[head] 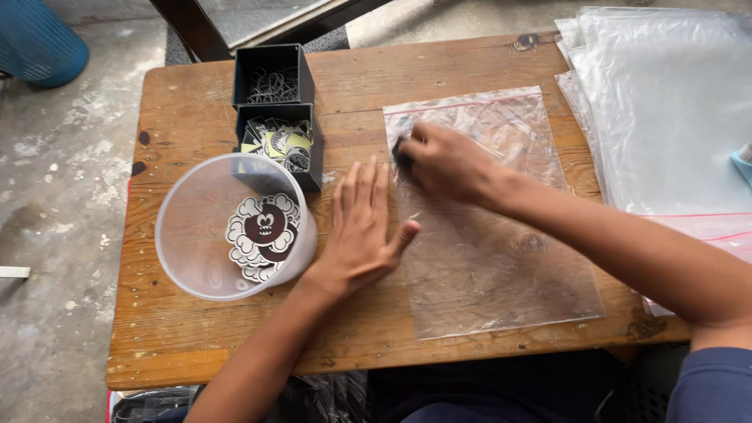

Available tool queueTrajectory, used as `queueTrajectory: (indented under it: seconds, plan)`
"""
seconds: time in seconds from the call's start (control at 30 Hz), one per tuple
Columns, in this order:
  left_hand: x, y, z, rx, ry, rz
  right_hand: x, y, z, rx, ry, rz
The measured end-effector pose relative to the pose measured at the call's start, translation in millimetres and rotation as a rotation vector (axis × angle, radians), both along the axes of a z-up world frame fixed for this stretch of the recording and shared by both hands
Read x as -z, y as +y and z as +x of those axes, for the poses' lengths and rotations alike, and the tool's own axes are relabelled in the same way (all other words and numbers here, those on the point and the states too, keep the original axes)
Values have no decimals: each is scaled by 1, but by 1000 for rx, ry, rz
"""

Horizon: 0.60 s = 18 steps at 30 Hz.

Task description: The person wipes a clear plastic bag with a dark cloth, then places a black bag inside it and seals it. They then take another black bag from a basket, place it on the table, and brush its surface with a blue brush.

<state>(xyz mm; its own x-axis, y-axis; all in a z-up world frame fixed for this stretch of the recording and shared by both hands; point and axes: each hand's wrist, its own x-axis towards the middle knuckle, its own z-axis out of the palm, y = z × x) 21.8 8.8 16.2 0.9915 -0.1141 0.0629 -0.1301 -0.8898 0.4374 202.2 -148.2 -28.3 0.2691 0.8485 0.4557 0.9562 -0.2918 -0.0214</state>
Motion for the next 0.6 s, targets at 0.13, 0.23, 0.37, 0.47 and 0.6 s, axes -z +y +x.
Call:
queueTrajectory:
  seconds: [0.13, 0.23, 0.37, 0.47, 0.6]
  plan:
    - [22, 4, 7, 30, 35, 129, 18, -26, -69, -90, 26, 2]
    - [16, 3, 5, 45, 34, 160, 2, -49, -123, -144, 135, -21]
    - [28, 3, 8, 34, -37, 174, -41, -80, -180, -401, 343, -152]
    - [31, 2, 7, 27, -97, 204, -67, -104, -199, -455, 702, -304]
    - [25, 2, 8, 53, -126, 236, -103, -133, -184, -282, 1018, -230]
